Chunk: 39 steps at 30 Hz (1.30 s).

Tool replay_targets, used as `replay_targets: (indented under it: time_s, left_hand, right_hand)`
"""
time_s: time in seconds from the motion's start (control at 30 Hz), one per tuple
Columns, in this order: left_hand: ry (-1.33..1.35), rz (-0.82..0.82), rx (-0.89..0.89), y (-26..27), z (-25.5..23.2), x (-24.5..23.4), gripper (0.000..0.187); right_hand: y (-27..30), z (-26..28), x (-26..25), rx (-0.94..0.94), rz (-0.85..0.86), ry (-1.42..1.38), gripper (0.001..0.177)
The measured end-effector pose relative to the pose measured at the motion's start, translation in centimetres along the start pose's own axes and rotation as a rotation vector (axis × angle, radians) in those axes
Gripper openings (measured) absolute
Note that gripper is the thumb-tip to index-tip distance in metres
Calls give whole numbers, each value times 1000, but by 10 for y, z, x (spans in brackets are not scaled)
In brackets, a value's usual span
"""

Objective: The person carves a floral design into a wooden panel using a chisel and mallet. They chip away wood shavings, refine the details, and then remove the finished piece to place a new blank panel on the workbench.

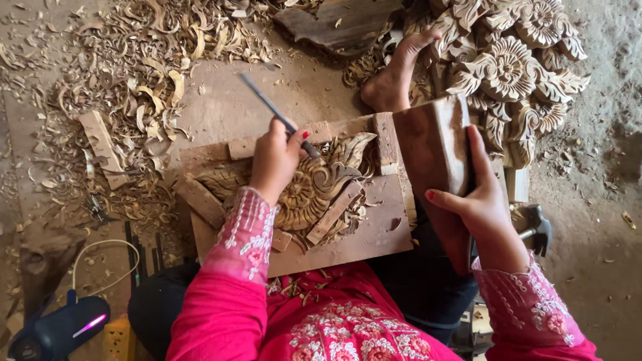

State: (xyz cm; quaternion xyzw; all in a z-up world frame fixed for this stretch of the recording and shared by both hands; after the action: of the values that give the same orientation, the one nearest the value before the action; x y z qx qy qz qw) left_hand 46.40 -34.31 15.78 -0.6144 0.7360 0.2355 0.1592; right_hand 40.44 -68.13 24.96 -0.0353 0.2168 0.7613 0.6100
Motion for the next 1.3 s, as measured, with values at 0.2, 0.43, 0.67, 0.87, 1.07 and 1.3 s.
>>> replay_targets:
  time_s: [0.2, 0.43, 0.67, 0.87, 1.07, 1.3]
  left_hand:
    - [-167, 160, -155, -32, 0, 14, 16]
    - [-334, 216, 38, -51, 2, 31, 18]
    - [-560, 324, 137, -39, -22, 30, 14]
    - [516, 59, 329, 0, 3, -14, 10]
    - [102, -25, 114, 9, 13, -13, 21]
    - [121, -144, 179, 11, 11, -16, 17]
  right_hand:
    - [-16, 17, -11, -227, 16, -128, 129]
    - [-109, 86, -5, -474, -215, -472, 118]
    - [-143, 88, 5, -310, 83, 931, 102]
    - [-79, 12, 5, 45, 18, 208, 119]
    - [-23, -7, 20, 45, 242, 545, 112]
    - [-20, -8, 24, -17, 200, 668, 122]
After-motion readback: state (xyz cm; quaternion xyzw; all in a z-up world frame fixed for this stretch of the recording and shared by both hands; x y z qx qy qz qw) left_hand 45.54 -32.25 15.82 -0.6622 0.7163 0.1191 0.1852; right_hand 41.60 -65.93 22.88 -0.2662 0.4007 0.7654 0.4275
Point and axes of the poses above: each hand's wrist, its own y-axis away from the middle knuckle, its own x-axis out of the palm, z = x × y, the point moved 3 cm from there along -y, towards the middle knuckle, and after that the axes turned 12 degrees about z, right-handed, at the moved point
